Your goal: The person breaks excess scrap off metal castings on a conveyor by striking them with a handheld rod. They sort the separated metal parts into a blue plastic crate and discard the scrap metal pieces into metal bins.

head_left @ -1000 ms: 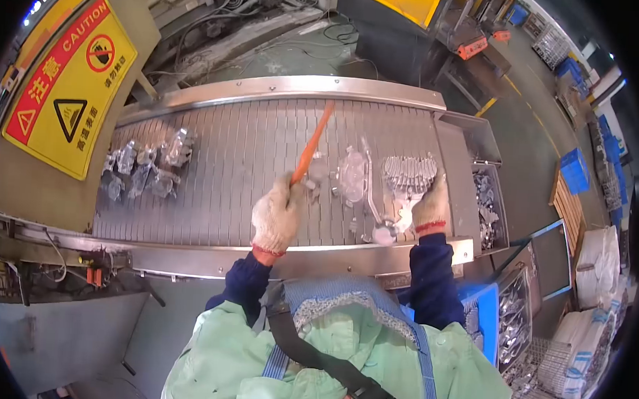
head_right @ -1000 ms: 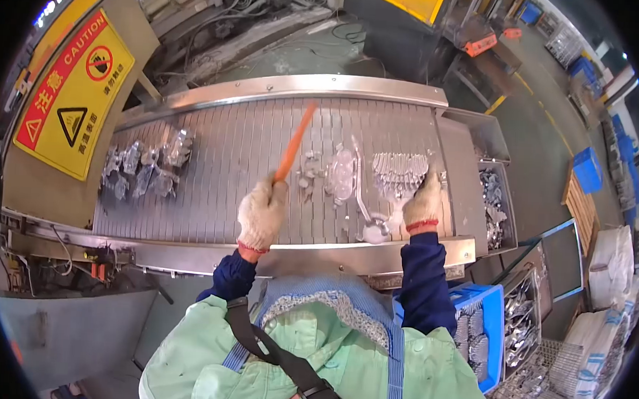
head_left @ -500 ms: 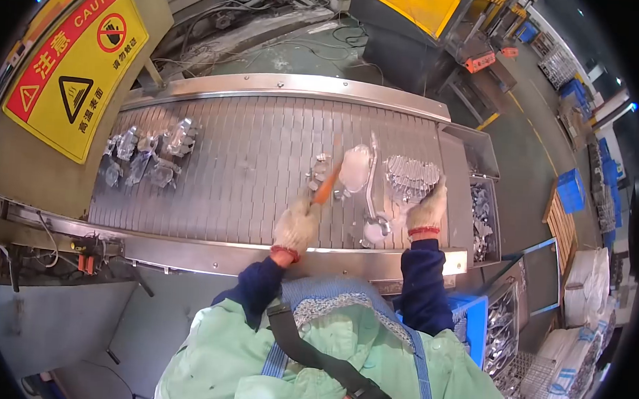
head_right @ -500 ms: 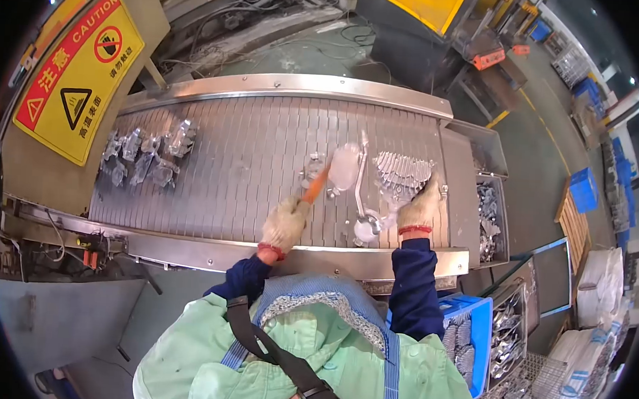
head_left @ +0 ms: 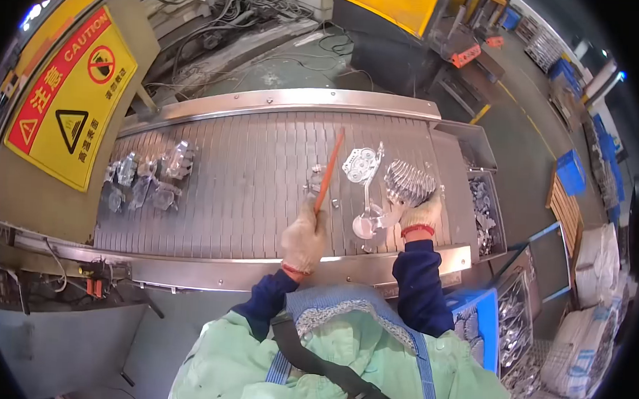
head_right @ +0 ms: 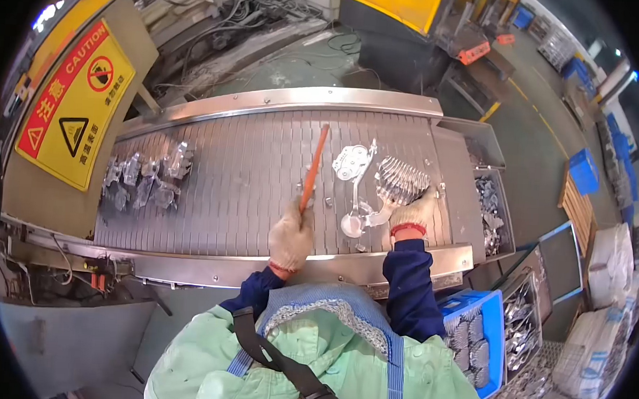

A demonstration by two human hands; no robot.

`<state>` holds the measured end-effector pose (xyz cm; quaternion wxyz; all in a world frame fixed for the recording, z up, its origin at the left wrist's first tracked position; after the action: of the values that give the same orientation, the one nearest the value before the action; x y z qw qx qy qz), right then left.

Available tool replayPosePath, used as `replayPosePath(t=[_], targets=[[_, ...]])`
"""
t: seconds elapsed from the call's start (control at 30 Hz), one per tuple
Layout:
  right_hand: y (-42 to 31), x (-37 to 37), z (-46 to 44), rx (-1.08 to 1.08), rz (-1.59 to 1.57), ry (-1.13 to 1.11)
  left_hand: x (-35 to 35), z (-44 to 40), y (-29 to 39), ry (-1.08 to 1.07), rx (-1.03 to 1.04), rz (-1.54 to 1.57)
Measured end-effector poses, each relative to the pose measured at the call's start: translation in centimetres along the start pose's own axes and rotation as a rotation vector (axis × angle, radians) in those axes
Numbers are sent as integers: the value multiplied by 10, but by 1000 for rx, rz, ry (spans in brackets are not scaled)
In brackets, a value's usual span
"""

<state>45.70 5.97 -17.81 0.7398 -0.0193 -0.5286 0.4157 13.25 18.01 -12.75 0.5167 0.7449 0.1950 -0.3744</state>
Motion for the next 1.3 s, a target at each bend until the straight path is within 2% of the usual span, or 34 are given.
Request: replayPosePath(t=[0.07,0.13,0.17,0.2,0.33,0.4,0.47,0.5,0.53,0.57,0.6,0.63,0.67,0.7,0.73,0.77,0.8,0.87,0.93,1.0,1.03,1.07,1.1,1.13,1.17,1.2,1.23,1.3], targets=[[-6,-25,-1,-34,-9,7,-13,4,-2,22,-29,63],[-10,-27,-8,-87,-38,-62,1,-2,-26,-93,-131,-76],[-9,-29,-4,-14,-50,-4,8,-2,-41,-147,-178,-147],[-12,-21,8,-44,-47,-20,16,3,-60,-162,-208,-151],[-27,-35,13,-210,-23,-39,12,14,-56,-301,-91,-341],[-50,-22,54,-545,423,-131,13,7,-47,-254,11,-390],[-42,-4,78,-454,435,-117,6,5,-20,-418,-119,40],[-38,1,85,-524,563,-206,6,8,-3,-494,-181,261],[-25,-1,85,-529,633,-270,29,14,-3,-570,-283,581],[-21,30,126,-471,761,-431,52,19,-2,-647,-373,906],[-16,41,146,-736,903,-578,63,21,4,-762,-448,1066],[-5,63,174,-848,1076,-806,71,26,14,-885,-523,1226],[5,77,207,-959,1249,-1031,78,27,15,-901,-516,1274],[20,80,228,-895,1329,-1112,85,28,16,-918,-510,1321],[31,81,253,-932,1349,-1259,80,29,16,-822,-426,1255],[46,73,259,-850,1447,-1353,78,37,12,-848,-482,1263],[48,67,267,-873,1433,-1379,60,44,23,-873,-540,1271],[47,59,275,-867,1403,-1405,72,56,11,-944,-499,1239],[37,51,282,-801,1380,-1401,71,71,22,-1082,-486,1278],[-2,45,283,-752,1405,-1174,39,60,56,-929,-46,876],[-23,37,280,-725,1416,-1062,56,65,57,-970,-122,889],[-54,13,267,-717,1394,-837,73,71,59,-1008,-200,900],[-92,0,267,-992,1353,-738,85,75,74,-1025,-97,851],[-125,-23,261,-934,1359,-424,94,80,92,-1039,6,802],[-160,-42,260,-1030,1484,-266,101,85,108,-1048,106,753],[-194,-69,256,-954,1495,-114,63,99,159,-1107,203,763],[-221,-102,249,-879,1498,-50,90,109,169,-1150,300,606],[-262,-170,248,-669,1393,11,105,157,230,-1269,411,856]])
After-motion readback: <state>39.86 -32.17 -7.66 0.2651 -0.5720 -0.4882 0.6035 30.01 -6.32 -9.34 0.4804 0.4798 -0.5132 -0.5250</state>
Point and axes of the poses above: each hand's wrist, its own z-axis away from the middle knuckle, its own x-axis out of the palm, y = z × x, the point moved 9 cm from there along -z, towards the middle knuckle, and after that the axes turned 11 degrees about -z, right-handed, at the moved point
